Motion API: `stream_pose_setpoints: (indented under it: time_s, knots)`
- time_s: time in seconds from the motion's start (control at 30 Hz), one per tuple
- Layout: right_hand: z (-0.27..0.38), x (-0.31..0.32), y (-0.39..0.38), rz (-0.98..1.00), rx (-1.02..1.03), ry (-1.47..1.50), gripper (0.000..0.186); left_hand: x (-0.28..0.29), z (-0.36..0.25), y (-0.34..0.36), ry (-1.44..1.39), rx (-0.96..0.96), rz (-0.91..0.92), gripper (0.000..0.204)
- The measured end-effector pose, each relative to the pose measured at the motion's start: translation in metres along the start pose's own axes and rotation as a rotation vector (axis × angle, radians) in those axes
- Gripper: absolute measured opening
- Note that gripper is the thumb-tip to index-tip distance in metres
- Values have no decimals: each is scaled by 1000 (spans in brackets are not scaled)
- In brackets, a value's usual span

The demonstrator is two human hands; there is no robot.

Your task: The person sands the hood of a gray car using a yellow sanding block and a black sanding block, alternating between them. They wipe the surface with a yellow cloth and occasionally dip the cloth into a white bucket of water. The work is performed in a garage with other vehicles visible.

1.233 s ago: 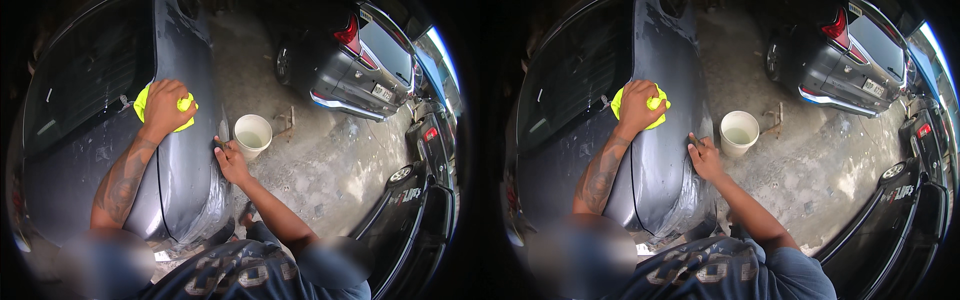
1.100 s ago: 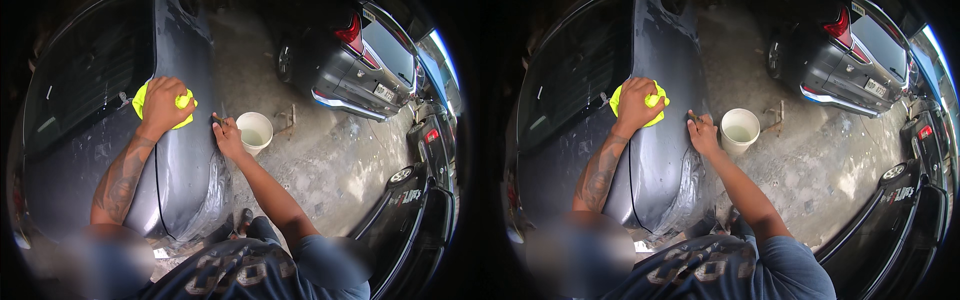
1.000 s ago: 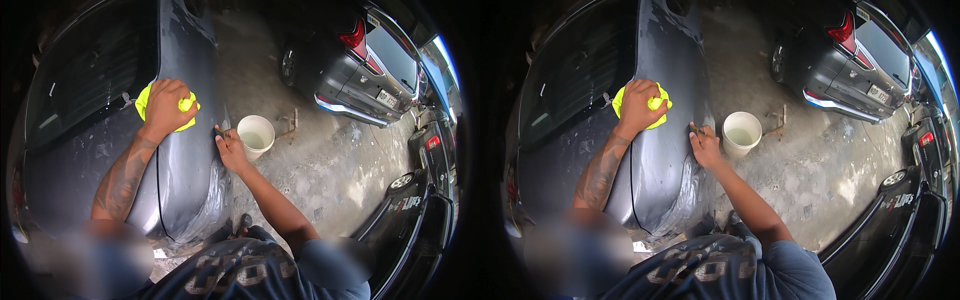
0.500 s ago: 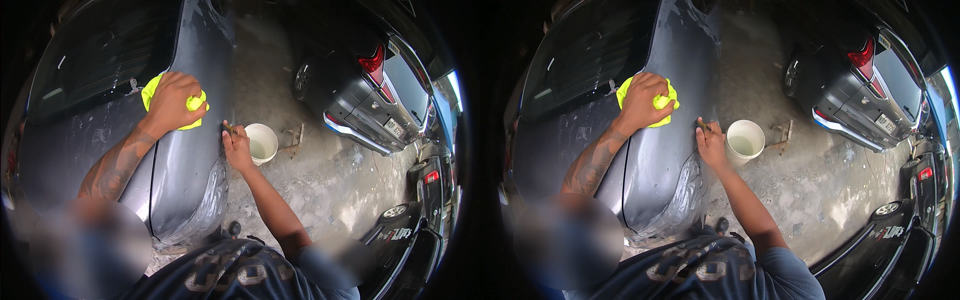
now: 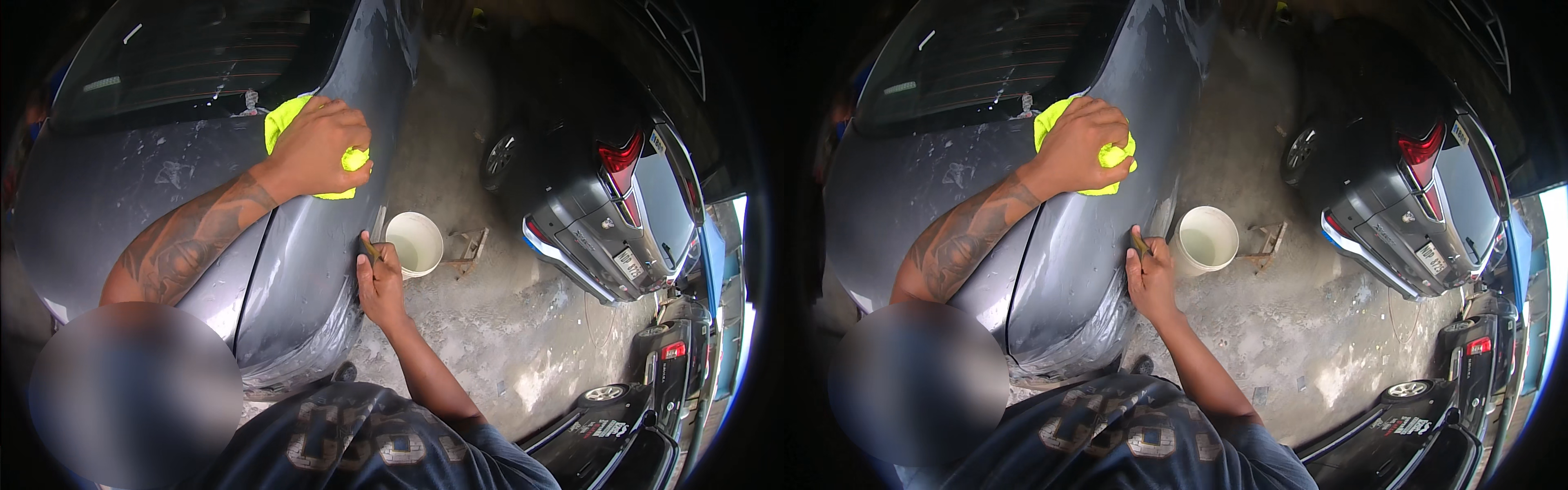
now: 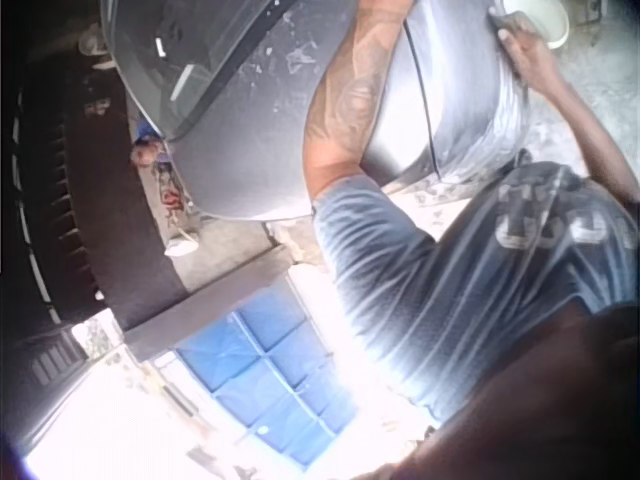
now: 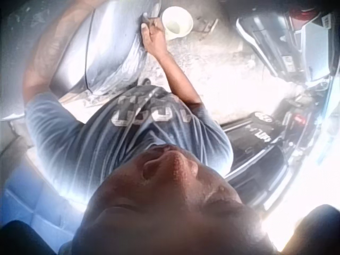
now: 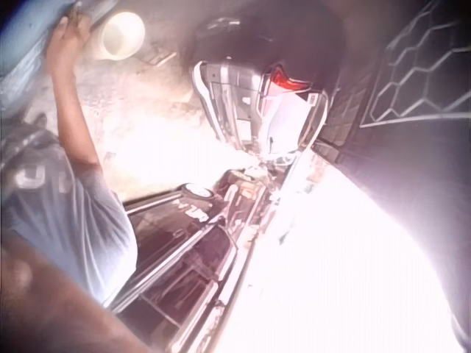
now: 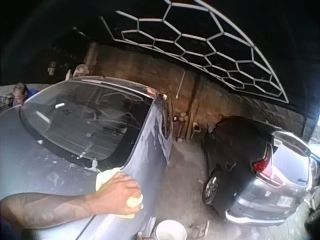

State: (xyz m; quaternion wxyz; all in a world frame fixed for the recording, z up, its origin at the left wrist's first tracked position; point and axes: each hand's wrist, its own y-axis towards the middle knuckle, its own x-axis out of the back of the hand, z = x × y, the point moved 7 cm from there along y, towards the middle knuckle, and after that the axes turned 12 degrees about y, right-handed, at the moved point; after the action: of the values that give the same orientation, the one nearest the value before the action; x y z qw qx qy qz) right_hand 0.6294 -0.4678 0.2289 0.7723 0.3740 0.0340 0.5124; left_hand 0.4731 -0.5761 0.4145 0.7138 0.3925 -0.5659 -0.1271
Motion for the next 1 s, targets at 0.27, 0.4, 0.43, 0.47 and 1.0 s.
stream_pose_setpoints:
  time_s: [0.27, 0.4, 0.43, 0.47, 1.0]
  knots:
    - [-25, 3, 24, 2, -132, -1, 32, -3, 3, -1, -14, -9, -3, 24]
    - [-28, 3, 28, -58, -117, 19, 28, 0, 0, 0, -16, -18, -29, 24]
    - [-42, 6, 51, -64, -158, 18, 28, 0, 1, -1, -21, -6, -23, 23]
    - [-54, 8, 62, -70, -194, 15, 32, 0, 0, -3, -20, 2, -17, 23]
    - [-2, 6, 16, -48, -30, 12, 26, -2, 3, 1, -3, -33, -33, 21]
